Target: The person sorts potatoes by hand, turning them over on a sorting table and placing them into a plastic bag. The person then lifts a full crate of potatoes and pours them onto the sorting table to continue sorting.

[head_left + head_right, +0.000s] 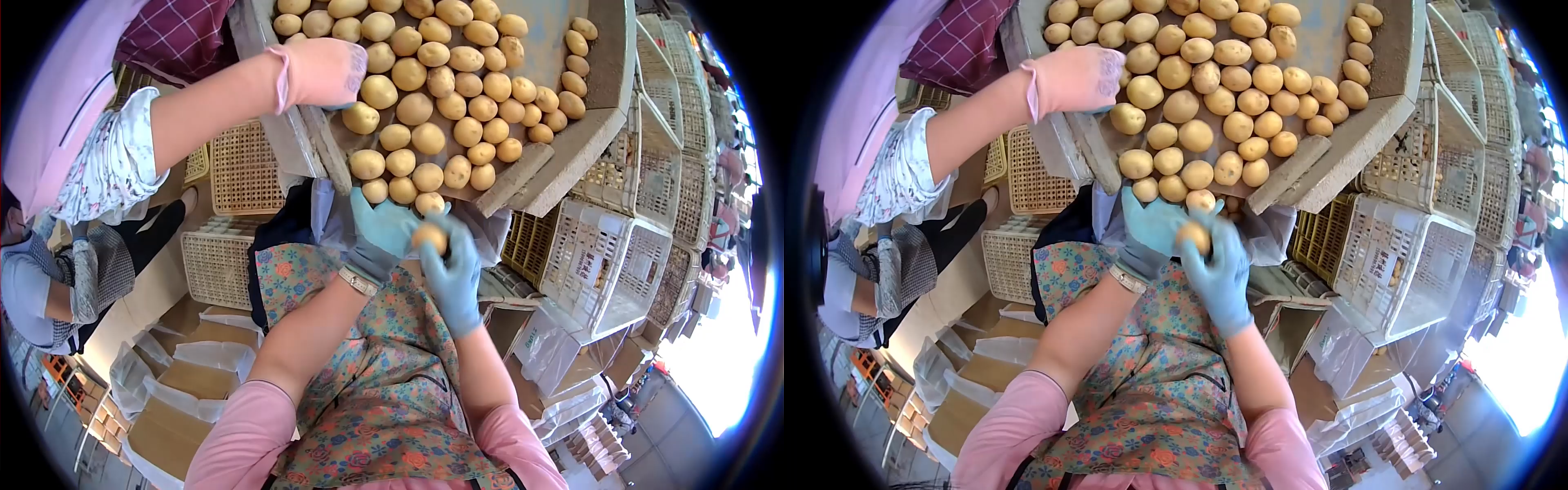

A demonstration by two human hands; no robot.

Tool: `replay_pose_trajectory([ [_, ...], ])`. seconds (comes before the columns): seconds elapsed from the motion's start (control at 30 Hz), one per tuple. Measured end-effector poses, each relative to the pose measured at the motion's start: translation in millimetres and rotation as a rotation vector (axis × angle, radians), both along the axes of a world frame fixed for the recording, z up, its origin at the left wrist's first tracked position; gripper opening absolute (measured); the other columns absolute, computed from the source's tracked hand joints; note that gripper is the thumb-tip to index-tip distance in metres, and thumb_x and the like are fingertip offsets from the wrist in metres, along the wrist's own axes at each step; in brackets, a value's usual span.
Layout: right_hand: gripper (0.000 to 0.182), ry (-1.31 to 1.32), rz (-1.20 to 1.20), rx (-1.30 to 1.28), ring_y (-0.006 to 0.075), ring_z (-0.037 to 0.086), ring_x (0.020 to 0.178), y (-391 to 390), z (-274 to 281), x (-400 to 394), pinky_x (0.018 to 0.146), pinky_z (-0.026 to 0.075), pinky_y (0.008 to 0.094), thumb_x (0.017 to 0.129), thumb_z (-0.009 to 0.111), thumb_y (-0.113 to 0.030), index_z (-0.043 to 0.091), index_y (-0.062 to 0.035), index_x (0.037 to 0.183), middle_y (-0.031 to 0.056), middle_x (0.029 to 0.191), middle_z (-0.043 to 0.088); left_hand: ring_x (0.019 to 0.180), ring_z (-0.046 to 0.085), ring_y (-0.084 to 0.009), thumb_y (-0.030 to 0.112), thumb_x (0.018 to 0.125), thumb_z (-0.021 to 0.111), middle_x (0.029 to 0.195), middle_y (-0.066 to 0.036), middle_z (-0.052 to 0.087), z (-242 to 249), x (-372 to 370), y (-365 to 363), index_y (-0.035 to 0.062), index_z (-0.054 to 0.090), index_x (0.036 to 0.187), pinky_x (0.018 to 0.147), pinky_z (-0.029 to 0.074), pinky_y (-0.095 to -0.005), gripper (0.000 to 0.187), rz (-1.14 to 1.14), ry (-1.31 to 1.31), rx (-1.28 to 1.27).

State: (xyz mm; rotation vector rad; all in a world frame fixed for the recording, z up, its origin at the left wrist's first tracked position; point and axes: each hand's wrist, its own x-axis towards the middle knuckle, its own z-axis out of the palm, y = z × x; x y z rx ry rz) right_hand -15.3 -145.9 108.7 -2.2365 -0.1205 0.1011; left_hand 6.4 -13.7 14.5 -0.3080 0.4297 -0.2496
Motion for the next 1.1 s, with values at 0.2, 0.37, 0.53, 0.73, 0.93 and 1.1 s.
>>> replay_pose_trajectory([
  [0.2, 0.046, 0.492, -0.474, -0.514, 0.0403, 0.06, 0.117, -187, -51, -179, 0.104, 0.048, 0.0457, 0.097, 0.067, -0.025, 0.061, 0.0012, 0.135, 0.0249, 0.129, 0.063, 0.147, 0.042, -0.0386, 0.063, 0.103, 0.039, 0.162, -0.013, 0.04, 23, 10, 4, 0.0147, 0.04, 0.157, 0.114, 0.039, -0.0679, 0.073, 0.002, 0.061, -0.002],
  [0.37, 0.043, 0.389, -0.122, -0.621, 0.0413, 0.059, 0.126, -185, -41, -182, 0.109, 0.047, 0.0468, 0.096, 0.065, -0.017, 0.062, 0.0003, 0.136, 0.0244, 0.133, 0.064, 0.144, 0.047, -0.0372, 0.065, 0.102, 0.04, 0.16, -0.013, 0.043, 31, 11, 4, 0.0151, 0.04, 0.158, 0.111, 0.042, -0.0666, 0.075, 0.001, 0.073, 0.068],
  [0.53, 0.035, -0.058, 0.155, -0.127, 0.0364, 0.07, 0.107, -6, 2, -21, 0.093, 0.055, 0.0443, 0.091, 0.071, -0.009, 0.071, -0.0063, 0.126, 0.0167, 0.124, 0.071, 0.146, 0.045, -0.0344, 0.055, 0.106, 0.039, 0.162, -0.012, 0.042, 23, 10, 6, 0.012, 0.037, 0.159, 0.119, 0.041, -0.0569, 0.068, 0.037, 0.101, 0.068],
  [0.73, 0.058, -0.325, 0.332, -0.353, 0.0338, 0.053, 0.137, 88, -25, 65, 0.117, 0.037, 0.0556, 0.085, 0.072, -0.017, 0.061, -0.0124, 0.141, 0.0095, 0.143, 0.061, 0.143, 0.05, -0.0309, 0.037, 0.112, 0.037, 0.156, -0.013, 0.049, -38, 29, 16, 0.0101, 0.043, 0.155, 0.12, 0.043, -0.0476, 0.05, 0.135, -0.064, 0.198],
  [0.93, 0.049, -0.189, 0.212, -0.475, 0.0401, 0.046, 0.142, 10, -15, 40, 0.119, 0.032, 0.0621, 0.092, 0.068, -0.02, 0.062, -0.0074, 0.139, 0.0149, 0.15, 0.054, 0.144, 0.047, -0.036, 0.048, 0.109, 0.04, 0.156, -0.014, 0.048, 15, -4, 7, 0.0105, 0.046, 0.151, 0.121, 0.039, -0.0509, 0.057, 0.099, 0.151, 0.246],
  [1.1, 0.071, -0.17, -0.205, -0.459, 0.0521, 0.033, 0.149, 40, -25, 71, 0.123, 0.023, 0.0626, 0.099, 0.064, -0.034, 0.042, 0.0066, 0.153, 0.0367, 0.158, 0.036, 0.141, 0.048, -0.0349, 0.053, 0.108, 0.037, 0.155, -0.013, 0.047, 18, -3, 11, 0.0099, 0.046, 0.152, 0.119, 0.041, -0.0518, 0.062, 0.009, 0.074, 0.115],
])
